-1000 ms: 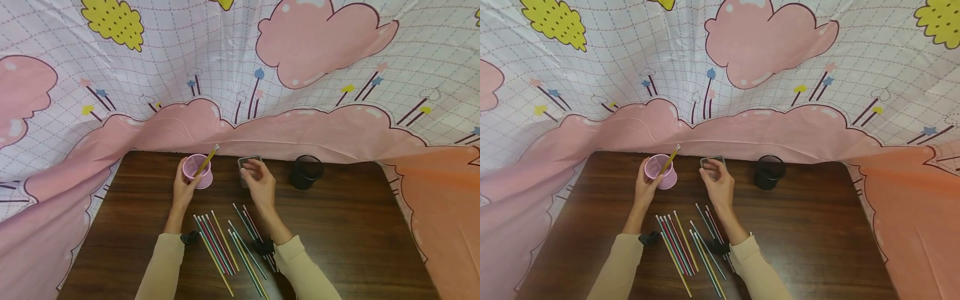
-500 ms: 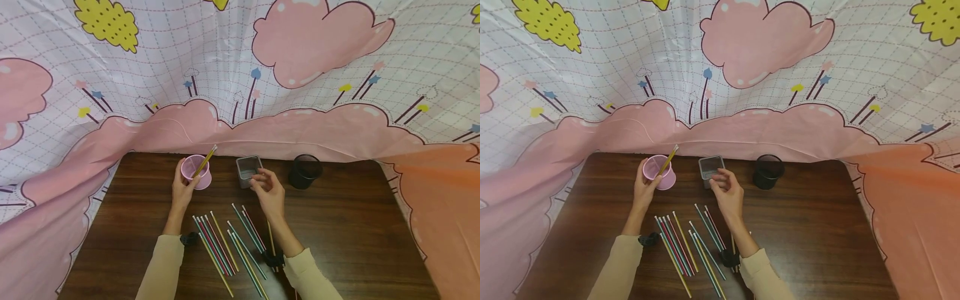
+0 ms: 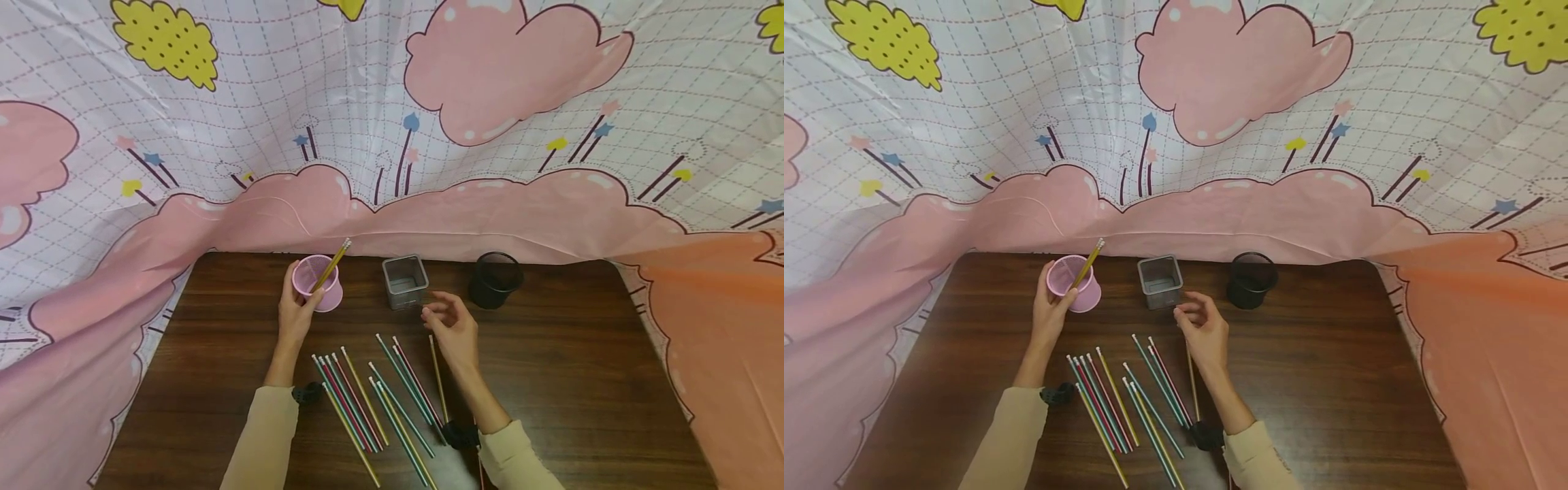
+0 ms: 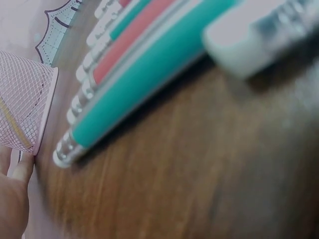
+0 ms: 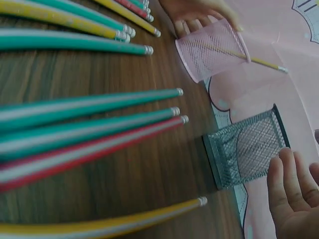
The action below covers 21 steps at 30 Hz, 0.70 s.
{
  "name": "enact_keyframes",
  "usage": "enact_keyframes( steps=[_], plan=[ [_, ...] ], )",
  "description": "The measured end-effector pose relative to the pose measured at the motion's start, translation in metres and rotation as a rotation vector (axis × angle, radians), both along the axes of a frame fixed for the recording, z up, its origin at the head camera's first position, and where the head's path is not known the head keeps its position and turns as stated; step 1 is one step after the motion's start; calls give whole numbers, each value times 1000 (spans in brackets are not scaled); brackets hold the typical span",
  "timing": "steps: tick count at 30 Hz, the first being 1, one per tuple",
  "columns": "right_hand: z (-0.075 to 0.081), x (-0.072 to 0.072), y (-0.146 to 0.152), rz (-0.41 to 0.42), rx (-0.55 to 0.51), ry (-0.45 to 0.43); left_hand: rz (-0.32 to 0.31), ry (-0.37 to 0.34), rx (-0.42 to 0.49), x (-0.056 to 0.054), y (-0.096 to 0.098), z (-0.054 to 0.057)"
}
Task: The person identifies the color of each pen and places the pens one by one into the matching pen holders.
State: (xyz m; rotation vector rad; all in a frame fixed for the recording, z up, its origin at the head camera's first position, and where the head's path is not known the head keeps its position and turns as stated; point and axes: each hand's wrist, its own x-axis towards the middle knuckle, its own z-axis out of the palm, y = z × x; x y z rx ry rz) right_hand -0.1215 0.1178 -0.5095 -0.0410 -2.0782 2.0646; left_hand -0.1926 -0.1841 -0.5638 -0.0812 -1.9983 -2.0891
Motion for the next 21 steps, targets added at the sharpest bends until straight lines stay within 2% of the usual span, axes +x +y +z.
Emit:
enact_keyframes(
  steps=[8,12,15,21],
  plan=[
    [-3,1,6,-20,54,-27,5,-9,-16,1,0,1],
    [-31,3,15,-32,118,-78,-3,-15,-8,0,1,0],
    [-54,5,21,-40,204,-117,-7,-15,-6,0,0,0],
    [-61,12,23,-53,377,-175,-1,-19,-12,0,-2,0]
  ],
)
